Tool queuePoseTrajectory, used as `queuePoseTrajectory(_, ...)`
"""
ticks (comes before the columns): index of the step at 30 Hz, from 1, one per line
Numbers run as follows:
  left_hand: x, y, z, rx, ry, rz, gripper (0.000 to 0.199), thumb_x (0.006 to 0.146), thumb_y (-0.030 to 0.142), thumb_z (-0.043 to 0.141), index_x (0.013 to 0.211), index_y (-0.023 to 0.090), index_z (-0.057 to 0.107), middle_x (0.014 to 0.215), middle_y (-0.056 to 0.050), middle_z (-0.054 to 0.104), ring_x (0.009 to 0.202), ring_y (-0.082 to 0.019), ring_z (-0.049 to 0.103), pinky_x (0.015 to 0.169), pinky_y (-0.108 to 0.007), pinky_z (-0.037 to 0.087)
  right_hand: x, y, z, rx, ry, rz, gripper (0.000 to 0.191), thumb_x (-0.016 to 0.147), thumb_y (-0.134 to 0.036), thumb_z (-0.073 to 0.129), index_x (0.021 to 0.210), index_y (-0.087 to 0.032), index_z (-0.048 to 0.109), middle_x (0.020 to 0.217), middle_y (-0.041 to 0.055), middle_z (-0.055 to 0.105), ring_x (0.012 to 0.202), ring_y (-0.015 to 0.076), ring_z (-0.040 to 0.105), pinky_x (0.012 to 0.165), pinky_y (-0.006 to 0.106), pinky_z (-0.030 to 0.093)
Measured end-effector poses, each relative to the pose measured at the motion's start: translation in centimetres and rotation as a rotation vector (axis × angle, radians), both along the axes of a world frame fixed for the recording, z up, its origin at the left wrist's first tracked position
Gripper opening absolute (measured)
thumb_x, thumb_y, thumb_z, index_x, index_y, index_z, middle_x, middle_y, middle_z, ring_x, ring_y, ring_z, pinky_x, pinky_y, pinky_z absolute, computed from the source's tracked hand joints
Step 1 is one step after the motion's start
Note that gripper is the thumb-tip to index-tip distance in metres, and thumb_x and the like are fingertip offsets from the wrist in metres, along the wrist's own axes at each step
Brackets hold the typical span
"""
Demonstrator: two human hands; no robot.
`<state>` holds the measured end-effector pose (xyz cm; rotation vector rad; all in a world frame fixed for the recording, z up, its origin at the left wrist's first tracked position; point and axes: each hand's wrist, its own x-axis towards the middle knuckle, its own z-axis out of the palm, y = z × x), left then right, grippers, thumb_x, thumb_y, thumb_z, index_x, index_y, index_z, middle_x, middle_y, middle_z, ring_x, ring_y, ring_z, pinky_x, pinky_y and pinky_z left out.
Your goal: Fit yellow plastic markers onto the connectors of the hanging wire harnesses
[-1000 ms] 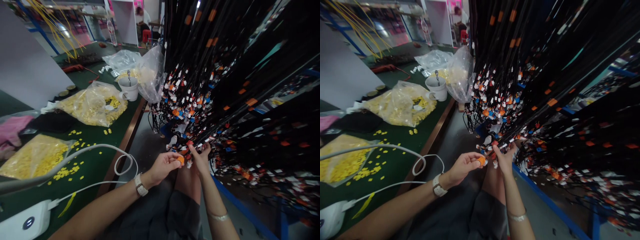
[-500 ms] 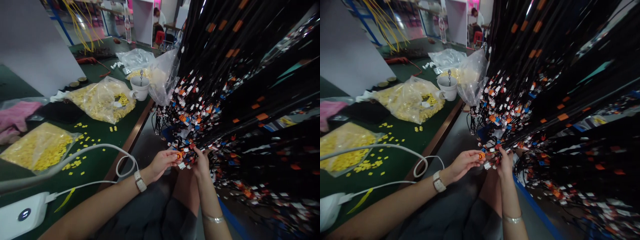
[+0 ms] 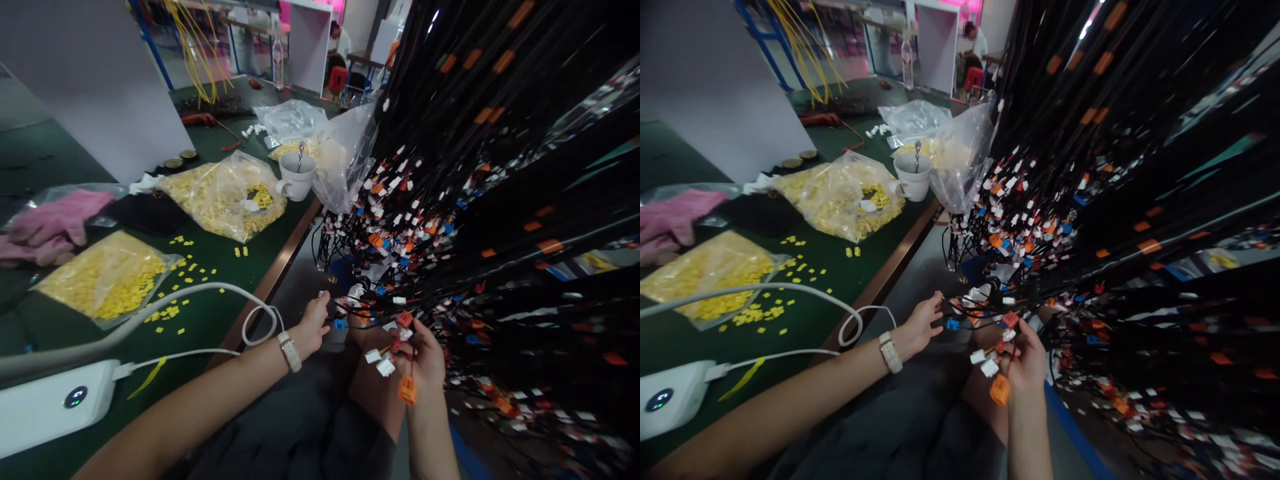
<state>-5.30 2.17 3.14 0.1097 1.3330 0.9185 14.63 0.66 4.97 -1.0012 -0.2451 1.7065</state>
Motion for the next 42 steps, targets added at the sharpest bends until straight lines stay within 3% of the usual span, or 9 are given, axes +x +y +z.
queuePoseTrajectory(5,0.1,-0.1,0.9,-0.039,-0.160,0.002,0.035,0.083,0.054,0.039,0.086,0.020,0.049,0.102,-0.005,0.054,0.099,-0.020,0.048,0.091,-0.052,0.031,0.4,-1.4,0.9,-0.057,0.268,0.021,0.016,0.068,-0.019,0.066,0.078,-0.016,0.055,0.058,-0.0047,0.053,0.035,0.0004,0.038,0.027,0.006,0.033)
queuePoseTrajectory(8,-0.1,-0.1,1.4,-0.054,-0.325,-0.018,0.043,0.083,0.058,0.035,0.075,0.018,0.047,0.082,-0.003,0.054,0.081,-0.018,0.051,0.089,-0.054,0.034,0.5,-2.1,1.0,-0.046,0.275,0.018,0.015,0.069,-0.019,0.066,0.077,-0.018,0.054,0.057,-0.0055,0.051,0.038,0.0010,0.041,0.029,0.004,0.033)
queuePoseTrajectory(11,-0.2,-0.1,1.7,-0.047,-0.394,-0.050,0.045,0.080,0.060,0.040,0.072,0.016,0.048,0.082,-0.005,0.055,0.076,-0.019,0.054,0.086,-0.053,0.038,0.9,-2.6,0.6,-0.015,0.195,-0.001,0.014,0.070,-0.023,0.067,0.074,-0.021,0.054,0.054,-0.0063,0.049,0.039,0.0026,0.041,0.029,0.007,0.034)
queuePoseTrajectory(17,-0.1,-0.4,2.0,0.113,-0.456,-0.008,0.020,0.082,0.033,0.051,0.074,0.015,0.056,0.073,-0.002,0.057,0.070,-0.014,0.055,0.083,-0.041,0.044,1.9,-2.7,-0.5,0.027,0.023,-0.066,0.018,0.066,-0.028,0.070,0.068,-0.022,0.053,0.052,-0.0075,0.045,0.034,0.0018,0.031,0.028,0.011,0.031)
queuePoseTrajectory(20,0.1,-0.5,2.0,0.155,-0.449,0.016,0.017,0.082,0.027,0.051,0.074,0.014,0.058,0.070,-0.003,0.057,0.069,-0.013,0.055,0.078,-0.036,0.046,1.8,-2.6,-0.9,0.016,-0.050,-0.110,0.020,0.062,-0.030,0.072,0.071,-0.022,0.055,0.052,-0.0071,0.050,0.034,0.0030,0.033,0.029,0.015,0.033)
queuePoseTrajectory(26,0.0,-0.3,2.3,0.216,-0.388,0.044,0.018,0.081,0.030,0.055,0.079,0.013,0.060,0.073,-0.004,0.059,0.067,-0.014,0.056,0.068,-0.031,0.048,0.8,-2.5,-1.1,-0.178,-0.155,-0.192,0.027,0.060,-0.032,0.073,0.081,-0.020,0.061,0.064,-0.0042,0.063,0.039,0.0070,0.048,0.033,0.018,0.039)
queuePoseTrajectory(32,-0.2,-0.1,2.5,0.211,-0.327,0.035,0.021,0.081,0.033,0.054,0.080,0.013,0.059,0.074,-0.004,0.060,0.064,-0.014,0.056,0.066,-0.031,0.046,0.4,-2.6,-0.6,-0.188,-0.208,-0.119,0.035,0.056,-0.037,0.077,0.084,-0.020,0.065,0.068,-0.0021,0.067,0.044,0.0094,0.053,0.035,0.019,0.043)
queuePoseTrajectory(37,-0.1,-0.2,2.2,0.216,-0.314,0.007,0.022,0.078,0.036,0.057,0.080,0.015,0.060,0.074,-0.003,0.059,0.065,-0.014,0.055,0.065,-0.030,0.045,0.5,-2.9,-0.8,-0.057,-0.284,-0.106,0.043,0.052,-0.048,0.077,0.083,-0.021,0.064,0.071,-0.0021,0.067,0.046,0.0104,0.055,0.041,0.022,0.049)
queuePoseTrajectory(42,0.0,-0.3,2.2,0.183,-0.307,-0.019,0.025,0.076,0.040,0.059,0.079,0.015,0.059,0.074,-0.003,0.059,0.065,-0.013,0.055,0.066,-0.029,0.044,0.1,-3.1,-1.5,-0.059,-0.390,-0.097,0.035,0.055,-0.034,0.080,0.078,-0.018,0.061,0.061,-0.0041,0.063,0.040,0.0068,0.050,0.035,0.017,0.043)
